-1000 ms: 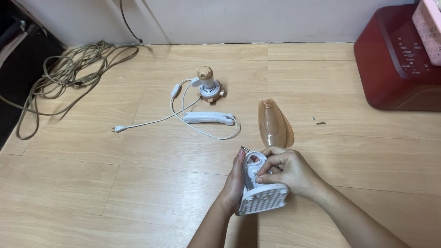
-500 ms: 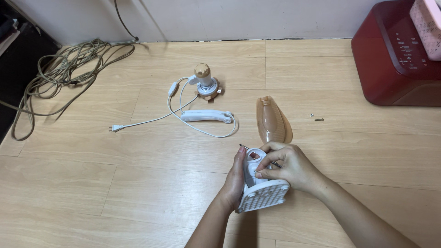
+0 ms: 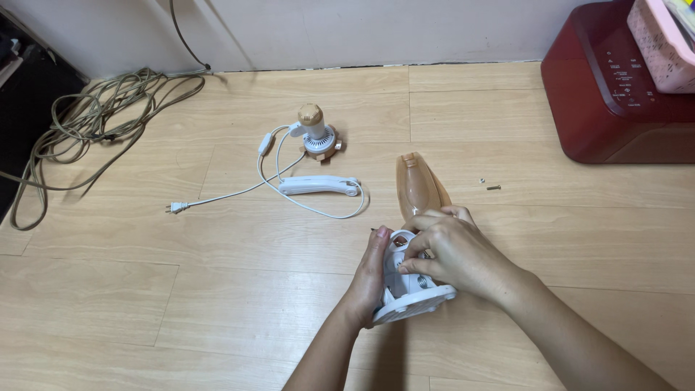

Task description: The person assembles a white electric fan on a wooden floor. They attach a small white plastic piece to the fan base, then use a screwdriver to tighten screws on the underside of the base to secure the assembly.

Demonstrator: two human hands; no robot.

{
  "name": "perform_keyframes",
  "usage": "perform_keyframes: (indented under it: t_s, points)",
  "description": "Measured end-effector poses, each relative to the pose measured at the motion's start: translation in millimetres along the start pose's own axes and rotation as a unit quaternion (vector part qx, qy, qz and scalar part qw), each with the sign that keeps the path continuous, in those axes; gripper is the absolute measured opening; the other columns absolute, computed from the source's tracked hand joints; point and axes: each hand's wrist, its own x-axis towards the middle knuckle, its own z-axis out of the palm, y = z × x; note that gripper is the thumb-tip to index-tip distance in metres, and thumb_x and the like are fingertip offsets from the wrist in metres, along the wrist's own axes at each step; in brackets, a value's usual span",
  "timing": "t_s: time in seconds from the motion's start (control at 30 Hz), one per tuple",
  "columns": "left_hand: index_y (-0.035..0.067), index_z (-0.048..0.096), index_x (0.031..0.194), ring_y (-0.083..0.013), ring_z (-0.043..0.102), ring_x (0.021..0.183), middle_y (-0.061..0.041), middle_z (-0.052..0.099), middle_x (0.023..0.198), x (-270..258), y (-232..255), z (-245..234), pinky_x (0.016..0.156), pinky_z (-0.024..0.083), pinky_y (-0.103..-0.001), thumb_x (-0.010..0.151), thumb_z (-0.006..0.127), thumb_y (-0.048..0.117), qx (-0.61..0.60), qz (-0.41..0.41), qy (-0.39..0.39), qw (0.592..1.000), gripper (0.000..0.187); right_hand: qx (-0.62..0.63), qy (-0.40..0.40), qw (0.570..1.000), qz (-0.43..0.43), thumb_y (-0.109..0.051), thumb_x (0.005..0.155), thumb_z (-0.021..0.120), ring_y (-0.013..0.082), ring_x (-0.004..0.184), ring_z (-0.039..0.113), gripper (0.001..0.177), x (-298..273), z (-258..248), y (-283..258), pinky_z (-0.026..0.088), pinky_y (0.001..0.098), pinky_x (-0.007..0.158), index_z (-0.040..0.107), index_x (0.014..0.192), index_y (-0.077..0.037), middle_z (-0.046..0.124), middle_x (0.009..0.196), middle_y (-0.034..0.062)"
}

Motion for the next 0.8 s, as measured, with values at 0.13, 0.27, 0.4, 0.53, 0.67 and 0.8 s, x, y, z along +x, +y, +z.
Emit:
perform_keyframes:
  t_s: [0.13, 0.27, 0.4, 0.53, 0.67, 0.8]
  points:
    - [0.009, 0.056, 0.131, -0.0200, 0.073, 0.087, -0.014, 0.069, 0.108, -2, -4, -2, 0.075, 0.064, -0.032, 0.101, 0.035, 0.067, 0.013, 0.007, -0.024, 1.000, 0.069, -0.026, 0.021, 0.998, -0.059, -0.036, 0.073, 0.080, 0.0134, 0.111, 0.062, 0.024, -2, 1, 1, 0.023, 0.0548, 0.120, 0.084, 0.089, -0.018, 0.073, 0.110, 0.0002]
    - [0.014, 0.050, 0.136, -0.0192, 0.072, 0.097, -0.013, 0.066, 0.116, -3, -5, 0, 0.082, 0.064, -0.031, 0.100, 0.034, 0.064, 0.057, 0.029, -0.009, 0.998, 0.064, -0.046, 0.019, 0.996, -0.076, -0.034, 0.071, 0.081, 0.0141, 0.119, 0.058, 0.020, 0, 7, 4, 0.012, 0.0593, 0.122, 0.083, 0.083, -0.018, 0.070, 0.114, 0.0004]
    - [0.017, 0.044, 0.136, -0.0220, 0.071, 0.100, -0.014, 0.063, 0.119, -6, -6, 0, 0.080, 0.064, -0.033, 0.098, 0.034, 0.063, 0.075, 0.024, -0.003, 0.997, 0.061, -0.054, 0.062, 0.981, -0.173, -0.032, 0.071, 0.081, 0.0147, 0.119, 0.059, 0.016, 0, 15, 10, 0.013, 0.0630, 0.121, 0.082, 0.074, -0.017, 0.071, 0.115, 0.0007]
    - [0.018, 0.045, 0.137, -0.0188, 0.073, 0.095, -0.011, 0.065, 0.116, -6, -10, -3, 0.079, 0.064, -0.033, 0.098, 0.033, 0.065, 0.063, 0.010, 0.011, 0.998, 0.061, -0.078, 0.086, 0.974, -0.197, -0.037, 0.069, 0.080, 0.0169, 0.122, 0.059, 0.020, 4, 23, 17, 0.016, 0.0644, 0.121, 0.081, 0.074, -0.018, 0.071, 0.116, 0.0009]
    - [0.008, 0.052, 0.136, -0.0193, 0.074, 0.085, -0.013, 0.068, 0.105, -2, -16, -8, 0.074, 0.064, -0.033, 0.101, 0.033, 0.068, 0.008, -0.005, 0.000, 1.000, 0.072, -0.035, 0.031, 0.991, -0.123, -0.041, 0.072, 0.079, 0.0134, 0.119, 0.059, 0.024, 6, 27, 25, 0.018, 0.0563, 0.124, 0.083, 0.081, -0.019, 0.070, 0.123, -0.0011]
    - [0.012, 0.051, 0.135, -0.0207, 0.075, 0.084, -0.011, 0.071, 0.102, 4, -23, -7, 0.072, 0.065, -0.032, 0.095, 0.032, 0.070, 0.002, -0.020, 0.024, 1.000, 0.072, 0.039, 0.009, 0.994, -0.104, -0.034, 0.074, 0.081, 0.0228, 0.127, 0.055, 0.022, 6, 30, 29, 0.031, 0.0498, 0.114, 0.087, 0.087, -0.018, 0.064, 0.138, 0.0007]
